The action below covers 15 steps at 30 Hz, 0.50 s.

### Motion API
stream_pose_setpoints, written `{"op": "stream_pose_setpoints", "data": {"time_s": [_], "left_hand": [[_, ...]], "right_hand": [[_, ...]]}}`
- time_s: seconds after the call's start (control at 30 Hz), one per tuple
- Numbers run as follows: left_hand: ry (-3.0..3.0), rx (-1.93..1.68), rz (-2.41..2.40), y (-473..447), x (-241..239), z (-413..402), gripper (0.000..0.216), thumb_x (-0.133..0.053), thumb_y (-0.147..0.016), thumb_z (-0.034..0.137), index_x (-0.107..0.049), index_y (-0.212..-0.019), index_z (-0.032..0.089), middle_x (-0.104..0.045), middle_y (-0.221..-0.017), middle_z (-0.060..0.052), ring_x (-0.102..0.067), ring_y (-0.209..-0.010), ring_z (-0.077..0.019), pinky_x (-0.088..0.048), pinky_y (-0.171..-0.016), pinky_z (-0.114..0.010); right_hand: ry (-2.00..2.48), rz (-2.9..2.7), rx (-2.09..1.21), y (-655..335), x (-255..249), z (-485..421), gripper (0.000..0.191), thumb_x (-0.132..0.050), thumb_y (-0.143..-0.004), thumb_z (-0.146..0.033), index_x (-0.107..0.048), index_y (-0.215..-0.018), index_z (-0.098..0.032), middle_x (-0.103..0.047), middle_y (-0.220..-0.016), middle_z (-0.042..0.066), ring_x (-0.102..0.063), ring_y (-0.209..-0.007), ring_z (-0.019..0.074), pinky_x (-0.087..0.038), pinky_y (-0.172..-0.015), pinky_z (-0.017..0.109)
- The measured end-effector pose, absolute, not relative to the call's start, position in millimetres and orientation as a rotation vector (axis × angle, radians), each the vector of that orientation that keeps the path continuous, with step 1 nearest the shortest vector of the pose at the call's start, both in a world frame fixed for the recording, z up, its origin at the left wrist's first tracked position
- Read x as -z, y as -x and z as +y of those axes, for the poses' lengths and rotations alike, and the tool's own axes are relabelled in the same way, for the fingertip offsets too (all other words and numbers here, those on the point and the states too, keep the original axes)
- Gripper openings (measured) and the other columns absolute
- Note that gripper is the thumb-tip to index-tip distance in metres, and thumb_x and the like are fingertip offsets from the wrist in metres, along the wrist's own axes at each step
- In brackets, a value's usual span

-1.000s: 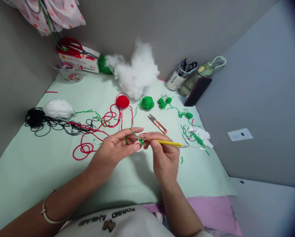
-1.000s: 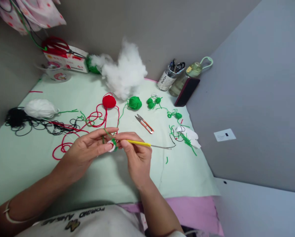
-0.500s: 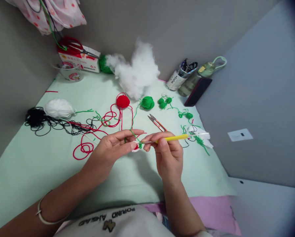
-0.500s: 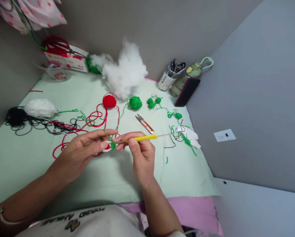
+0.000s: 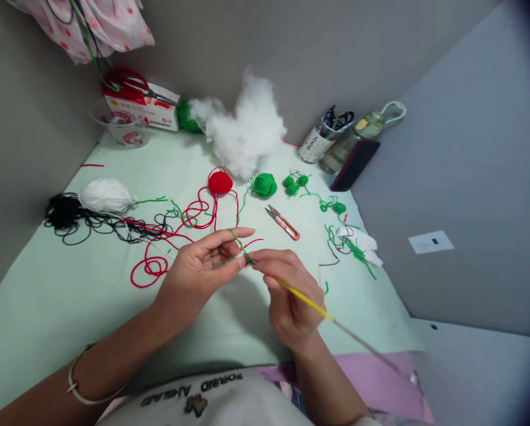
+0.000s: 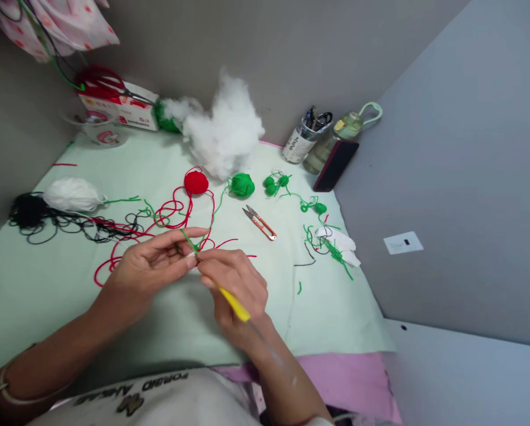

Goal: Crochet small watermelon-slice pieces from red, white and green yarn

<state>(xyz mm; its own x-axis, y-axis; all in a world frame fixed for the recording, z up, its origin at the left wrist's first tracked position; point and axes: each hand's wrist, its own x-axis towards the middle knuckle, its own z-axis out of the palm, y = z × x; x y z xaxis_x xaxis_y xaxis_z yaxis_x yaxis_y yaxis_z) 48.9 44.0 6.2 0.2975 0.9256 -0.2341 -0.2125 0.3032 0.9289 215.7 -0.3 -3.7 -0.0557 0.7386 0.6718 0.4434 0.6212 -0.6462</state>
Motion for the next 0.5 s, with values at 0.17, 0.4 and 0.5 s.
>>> {"op": "stream_pose_setpoints", "data": {"time_s": [0.17,0.4,0.5], "left_hand": [[-0.959,-0.959,1.010,-51.7,-9.2,41.4,0.037,-0.084,-0.077,0.024,-0.082,-0.114,0.024,-0.063,-0.081,0.001,-0.061,-0.081,-0.0144,-0.053,-0.081,-0.026],[-0.846,-0.949,0.867,-53.2,-2.2,40.6,0.048,-0.085,-0.079,0.022,-0.078,-0.125,0.029,-0.061,-0.082,0.003,-0.059,-0.080,-0.0119,-0.052,-0.078,-0.022],[-0.728,-0.874,0.734,-51.6,-3.0,43.1,0.042,-0.088,-0.080,0.028,-0.080,-0.121,0.030,-0.062,-0.080,0.003,-0.058,-0.073,-0.0100,-0.050,-0.072,-0.022]], "right_hand": [[1.000,-1.742,-0.302,-217.0,2.4,-1.2,0.027,-0.052,-0.101,-0.013,-0.069,-0.117,-0.026,-0.078,-0.104,0.007,-0.076,-0.095,0.0221,-0.063,-0.076,0.039],[1.053,-1.710,-0.189,-210.7,12.1,2.5,0.032,-0.059,-0.099,-0.011,-0.074,-0.119,-0.030,-0.078,-0.107,0.007,-0.073,-0.091,0.0196,-0.060,-0.073,0.035],[0.980,-1.510,-0.432,-212.8,13.4,8.0,0.023,-0.060,-0.101,-0.018,-0.077,-0.109,-0.030,-0.079,-0.100,0.006,-0.073,-0.090,0.0207,-0.060,-0.075,0.037]]}}
